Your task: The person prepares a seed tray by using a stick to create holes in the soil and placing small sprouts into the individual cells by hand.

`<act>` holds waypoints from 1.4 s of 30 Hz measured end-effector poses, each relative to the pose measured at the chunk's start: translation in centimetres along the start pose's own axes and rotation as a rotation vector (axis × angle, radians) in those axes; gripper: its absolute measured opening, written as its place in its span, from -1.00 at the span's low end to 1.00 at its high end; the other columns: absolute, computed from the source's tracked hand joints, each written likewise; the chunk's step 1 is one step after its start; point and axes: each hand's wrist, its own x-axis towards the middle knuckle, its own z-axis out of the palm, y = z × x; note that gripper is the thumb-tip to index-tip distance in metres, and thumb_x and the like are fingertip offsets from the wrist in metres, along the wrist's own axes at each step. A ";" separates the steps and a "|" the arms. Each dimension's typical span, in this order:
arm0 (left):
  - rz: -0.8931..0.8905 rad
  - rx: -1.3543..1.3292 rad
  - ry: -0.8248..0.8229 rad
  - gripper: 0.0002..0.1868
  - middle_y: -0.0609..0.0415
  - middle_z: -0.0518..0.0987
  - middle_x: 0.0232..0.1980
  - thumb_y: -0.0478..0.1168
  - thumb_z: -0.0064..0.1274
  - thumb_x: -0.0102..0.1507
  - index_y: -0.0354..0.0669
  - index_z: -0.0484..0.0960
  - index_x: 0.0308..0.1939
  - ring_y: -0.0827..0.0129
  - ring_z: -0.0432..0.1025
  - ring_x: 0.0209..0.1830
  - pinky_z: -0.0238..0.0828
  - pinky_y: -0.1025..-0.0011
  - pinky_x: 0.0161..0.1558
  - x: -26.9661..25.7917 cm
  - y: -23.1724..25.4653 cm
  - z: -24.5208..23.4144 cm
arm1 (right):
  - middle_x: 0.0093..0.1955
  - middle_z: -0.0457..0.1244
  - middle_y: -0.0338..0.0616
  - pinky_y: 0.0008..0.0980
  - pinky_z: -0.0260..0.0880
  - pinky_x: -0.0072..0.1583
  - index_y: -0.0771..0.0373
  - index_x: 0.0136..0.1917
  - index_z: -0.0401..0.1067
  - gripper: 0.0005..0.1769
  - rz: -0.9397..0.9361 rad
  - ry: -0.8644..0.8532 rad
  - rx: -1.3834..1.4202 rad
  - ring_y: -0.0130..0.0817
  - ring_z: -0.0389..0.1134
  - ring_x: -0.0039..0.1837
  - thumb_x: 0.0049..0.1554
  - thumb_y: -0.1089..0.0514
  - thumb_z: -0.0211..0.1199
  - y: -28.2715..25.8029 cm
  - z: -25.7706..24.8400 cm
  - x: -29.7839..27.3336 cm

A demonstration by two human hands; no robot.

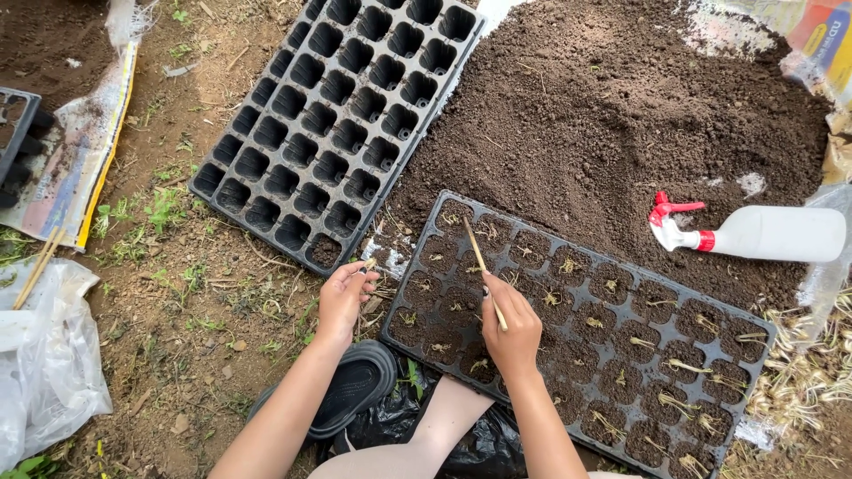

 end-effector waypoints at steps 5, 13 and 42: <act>0.001 -0.001 -0.001 -0.69 -0.08 0.73 -0.14 -0.32 -0.07 0.35 -0.28 0.56 0.16 0.53 0.52 -0.32 0.38 0.69 -0.33 -0.3 0.4 0.2 | 0.05 0.46 -0.13 -0.23 0.51 0.10 0.13 0.16 0.59 -0.73 -0.001 -0.014 0.008 -0.16 0.49 0.08 0.23 0.27 0.20 -0.1 0.0 -0.1; 0.000 0.015 0.001 -0.69 -0.05 0.74 -0.14 -0.32 -0.08 0.35 -0.25 0.57 0.16 0.54 0.52 -0.32 0.38 0.70 -0.33 0.0 0.0 0.2 | 0.08 0.46 -0.14 -0.16 0.50 0.17 0.10 0.22 0.57 -0.67 0.051 -0.053 0.015 -0.16 0.48 0.13 0.23 0.28 0.18 0.3 0.2 -0.4; -0.201 0.052 0.005 -0.64 0.02 0.70 0.00 -0.33 -0.10 0.40 -0.18 0.55 0.28 0.41 0.47 -0.20 0.47 0.45 -0.10 -0.6 2.7 0.7 | 0.25 0.40 -0.16 -0.26 0.56 0.18 0.14 0.32 0.44 -0.62 0.000 -0.120 0.012 -0.25 0.47 0.23 0.24 0.28 0.13 0.2 0.5 -1.8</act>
